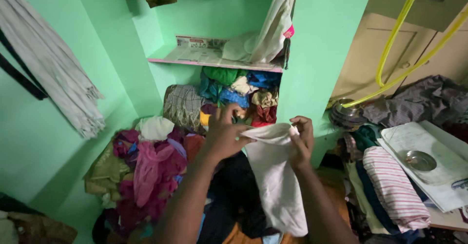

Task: The person folds a white cloth and places it on a nearby table. Then the person picks up a black garment, turns it inside out, and folds it on the bed.

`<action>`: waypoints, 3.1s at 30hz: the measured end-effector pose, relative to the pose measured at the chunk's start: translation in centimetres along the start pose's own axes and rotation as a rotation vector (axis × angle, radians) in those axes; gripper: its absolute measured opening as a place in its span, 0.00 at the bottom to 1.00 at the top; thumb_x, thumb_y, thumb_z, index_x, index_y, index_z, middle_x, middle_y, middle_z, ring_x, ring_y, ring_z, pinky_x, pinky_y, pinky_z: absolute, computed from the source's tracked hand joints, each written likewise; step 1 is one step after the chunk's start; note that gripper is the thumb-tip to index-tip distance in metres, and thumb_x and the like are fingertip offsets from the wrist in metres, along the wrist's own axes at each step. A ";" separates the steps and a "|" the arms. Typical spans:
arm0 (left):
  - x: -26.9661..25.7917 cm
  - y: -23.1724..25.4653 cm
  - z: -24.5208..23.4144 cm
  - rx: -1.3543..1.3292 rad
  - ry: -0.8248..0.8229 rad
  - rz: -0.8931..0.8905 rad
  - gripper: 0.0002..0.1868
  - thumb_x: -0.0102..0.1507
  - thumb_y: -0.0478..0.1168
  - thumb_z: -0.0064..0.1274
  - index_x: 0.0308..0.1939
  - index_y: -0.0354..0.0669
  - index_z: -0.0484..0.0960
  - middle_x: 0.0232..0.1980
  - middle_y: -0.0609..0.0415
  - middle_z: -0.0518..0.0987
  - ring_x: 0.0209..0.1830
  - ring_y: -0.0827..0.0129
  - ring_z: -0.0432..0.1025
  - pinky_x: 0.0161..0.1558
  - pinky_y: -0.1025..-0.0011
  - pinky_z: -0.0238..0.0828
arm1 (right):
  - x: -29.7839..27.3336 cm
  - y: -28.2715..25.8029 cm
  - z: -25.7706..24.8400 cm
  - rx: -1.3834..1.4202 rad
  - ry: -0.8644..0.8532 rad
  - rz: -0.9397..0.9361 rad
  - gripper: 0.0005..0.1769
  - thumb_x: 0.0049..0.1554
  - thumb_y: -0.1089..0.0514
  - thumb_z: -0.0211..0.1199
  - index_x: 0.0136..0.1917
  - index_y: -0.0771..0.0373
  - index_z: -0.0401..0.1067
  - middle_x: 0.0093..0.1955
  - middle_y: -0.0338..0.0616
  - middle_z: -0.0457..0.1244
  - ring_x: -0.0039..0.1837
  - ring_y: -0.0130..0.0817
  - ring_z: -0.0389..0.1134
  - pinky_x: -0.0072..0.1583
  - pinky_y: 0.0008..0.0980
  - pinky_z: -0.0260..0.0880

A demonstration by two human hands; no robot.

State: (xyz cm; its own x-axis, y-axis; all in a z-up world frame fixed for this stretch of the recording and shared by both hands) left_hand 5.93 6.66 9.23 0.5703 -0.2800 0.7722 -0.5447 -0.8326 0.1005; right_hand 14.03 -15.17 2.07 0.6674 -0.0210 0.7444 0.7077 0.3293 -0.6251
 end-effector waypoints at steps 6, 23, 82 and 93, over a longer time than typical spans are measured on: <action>-1.7 -1.6 2.5 -0.372 -0.206 -0.360 0.18 0.55 0.49 0.70 0.39 0.39 0.85 0.32 0.48 0.81 0.30 0.63 0.76 0.34 0.65 0.72 | -0.9 0.1 -1.0 0.200 -0.038 0.287 0.22 0.49 0.65 0.50 0.58 0.64 0.65 0.52 0.44 0.59 0.52 0.31 0.59 0.55 0.26 0.57; -4.4 -1.0 6.3 -0.659 0.015 -0.471 0.17 0.52 0.31 0.69 0.40 0.38 0.78 0.33 0.56 0.75 0.31 0.75 0.67 0.32 0.72 0.66 | -3.7 0.3 -3.1 0.174 -0.048 0.736 0.16 0.49 0.77 0.60 0.49 0.63 0.71 0.56 0.41 0.65 0.56 0.33 0.67 0.55 0.34 0.70; -4.3 -5.3 5.2 -0.756 -0.077 -0.580 0.12 0.56 0.39 0.68 0.34 0.36 0.81 0.29 0.57 0.77 0.29 0.76 0.69 0.32 0.70 0.67 | -0.1 1.2 0.3 0.202 0.181 0.496 0.24 0.49 0.79 0.64 0.53 0.62 0.61 0.46 0.44 0.67 0.50 0.30 0.70 0.52 0.30 0.74; -7.3 -3.1 13.9 -1.390 0.506 -1.150 0.12 0.55 0.36 0.67 0.35 0.39 0.79 0.35 0.56 0.77 0.34 0.72 0.70 0.40 0.71 0.67 | -5.4 4.8 2.9 -0.476 -0.010 0.587 0.34 0.42 0.72 0.69 0.63 0.60 0.69 0.61 0.39 0.65 0.62 0.37 0.66 0.59 0.32 0.71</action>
State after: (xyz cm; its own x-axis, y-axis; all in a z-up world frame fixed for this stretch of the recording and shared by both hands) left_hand 12.01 4.63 -5.39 0.9031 0.4285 0.0268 -0.2708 0.5201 0.8100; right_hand 13.17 -10.70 -4.25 0.9652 0.0417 0.2582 0.2615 -0.1594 -0.9519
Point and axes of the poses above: each hand's wrist, its own x-axis towards the middle knuckle, its own z-axis out of the palm, y = z × x, the point moved 5 cm from there along x, towards the middle knuckle
